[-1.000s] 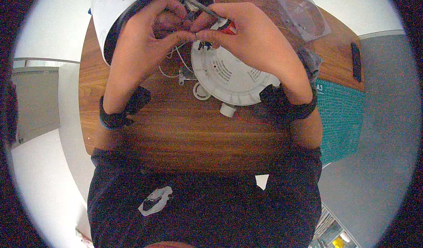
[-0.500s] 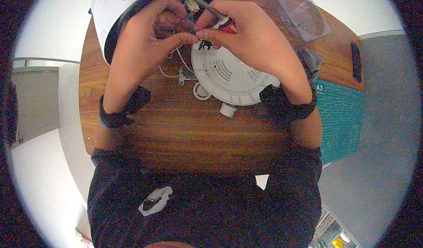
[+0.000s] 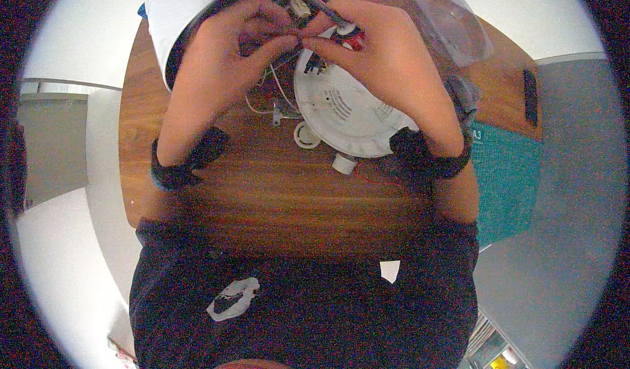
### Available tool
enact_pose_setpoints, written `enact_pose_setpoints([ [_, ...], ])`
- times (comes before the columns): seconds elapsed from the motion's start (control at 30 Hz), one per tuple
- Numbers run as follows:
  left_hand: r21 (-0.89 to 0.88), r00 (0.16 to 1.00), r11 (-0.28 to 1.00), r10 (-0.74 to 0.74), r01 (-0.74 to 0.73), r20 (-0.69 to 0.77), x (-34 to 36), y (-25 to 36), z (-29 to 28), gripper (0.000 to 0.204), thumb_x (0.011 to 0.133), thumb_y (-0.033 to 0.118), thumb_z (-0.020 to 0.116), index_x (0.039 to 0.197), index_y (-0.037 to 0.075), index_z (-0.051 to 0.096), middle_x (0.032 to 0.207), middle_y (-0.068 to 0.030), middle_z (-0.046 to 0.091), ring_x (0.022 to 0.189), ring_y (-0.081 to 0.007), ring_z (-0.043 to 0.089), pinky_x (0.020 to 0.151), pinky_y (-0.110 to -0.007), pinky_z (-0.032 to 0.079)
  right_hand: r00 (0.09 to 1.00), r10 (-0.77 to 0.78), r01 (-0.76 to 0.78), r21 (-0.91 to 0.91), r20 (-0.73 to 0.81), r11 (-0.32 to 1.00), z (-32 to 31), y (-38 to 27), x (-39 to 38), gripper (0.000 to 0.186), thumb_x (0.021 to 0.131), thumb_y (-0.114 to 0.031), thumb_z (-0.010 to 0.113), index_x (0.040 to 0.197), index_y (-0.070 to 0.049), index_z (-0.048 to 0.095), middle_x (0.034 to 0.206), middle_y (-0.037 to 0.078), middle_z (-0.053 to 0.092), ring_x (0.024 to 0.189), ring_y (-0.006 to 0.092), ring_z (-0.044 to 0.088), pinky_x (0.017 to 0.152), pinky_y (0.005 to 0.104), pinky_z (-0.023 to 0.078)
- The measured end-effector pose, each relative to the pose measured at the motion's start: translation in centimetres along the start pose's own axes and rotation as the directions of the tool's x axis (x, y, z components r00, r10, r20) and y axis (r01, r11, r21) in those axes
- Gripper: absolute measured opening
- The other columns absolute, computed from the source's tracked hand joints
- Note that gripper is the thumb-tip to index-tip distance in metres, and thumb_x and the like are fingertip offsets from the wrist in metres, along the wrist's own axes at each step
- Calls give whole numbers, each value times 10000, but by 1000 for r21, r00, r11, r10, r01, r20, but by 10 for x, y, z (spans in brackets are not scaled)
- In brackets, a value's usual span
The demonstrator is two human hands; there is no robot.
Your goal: The person uses a screwdriver to tighten screws on the internal wiring of a white rice cooker. They then reassemble the cooker by placing the lid back on and wiping a small white plastic component with a cloth before setting it aside.
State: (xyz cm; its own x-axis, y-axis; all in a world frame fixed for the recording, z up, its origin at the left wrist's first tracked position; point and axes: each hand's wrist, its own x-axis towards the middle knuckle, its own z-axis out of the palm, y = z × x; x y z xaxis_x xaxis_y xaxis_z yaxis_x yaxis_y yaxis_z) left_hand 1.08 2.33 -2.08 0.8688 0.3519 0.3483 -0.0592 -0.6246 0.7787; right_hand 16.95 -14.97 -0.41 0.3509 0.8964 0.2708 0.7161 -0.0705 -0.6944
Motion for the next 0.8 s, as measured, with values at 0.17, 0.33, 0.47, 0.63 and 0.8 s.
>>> enact_pose_setpoints([
  [0.17, -61, 1000, 998, 21, -22, -15, -2, -1, -1, 194, 973, 99, 803, 1114, -1, 716, 1005, -200, 813, 937, -325, 821, 811, -397, 648, 999, -54, 52, -141, -9, 989, 2, -5, -2, 169, 961, -85, 851, 1108, -26, 792, 966, 46, 789, 832, 111, 708, 683, 286, 585],
  [0.33, -28, 1000, 999, -23, 22, -17, -2, 8, -3, 178, 965, 90, 795, 1092, -13, 724, 984, -208, 802, 918, -355, 808, 811, -419, 637, 976, -218, 210, -342, 18, 916, 0, -2, 3, 178, 963, -98, 846, 1116, -48, 768, 963, 91, 759, 814, 205, 715, 653, 320, 594],
  [0.47, 0, 999, 1000, 25, -25, -22, -2, 6, -4, 180, 955, 94, 793, 1084, -13, 727, 980, -217, 795, 904, -384, 794, 806, -442, 630, 972, -236, 220, -331, -8, 918, 4, 0, 4, 203, 966, -98, 839, 1141, -54, 743, 979, 111, 747, 813, 252, 734, 645, 348, 614],
  [0.63, 14, 997, 998, 69, -69, -46, -2, -4, -1, 201, 952, 103, 790, 1104, -8, 721, 993, -224, 792, 905, -400, 786, 811, -458, 625, 959, -282, 246, -390, -36, 887, 9, -2, 3, 204, 965, -87, 833, 1141, -57, 734, 955, 126, 729, 807, 295, 749, 632, 369, 618],
  [0.8, 37, 993, 994, 100, -98, -63, -2, -7, 0, 227, 943, 119, 796, 1122, 3, 716, 961, -209, 775, 906, -385, 781, 806, -457, 623, 934, -355, 272, -558, -45, 784, 11, -7, 0, 233, 897, -128, 822, 1107, -121, 722, 1057, 63, 738, 962, 307, 757, 723, 434, 630],
])
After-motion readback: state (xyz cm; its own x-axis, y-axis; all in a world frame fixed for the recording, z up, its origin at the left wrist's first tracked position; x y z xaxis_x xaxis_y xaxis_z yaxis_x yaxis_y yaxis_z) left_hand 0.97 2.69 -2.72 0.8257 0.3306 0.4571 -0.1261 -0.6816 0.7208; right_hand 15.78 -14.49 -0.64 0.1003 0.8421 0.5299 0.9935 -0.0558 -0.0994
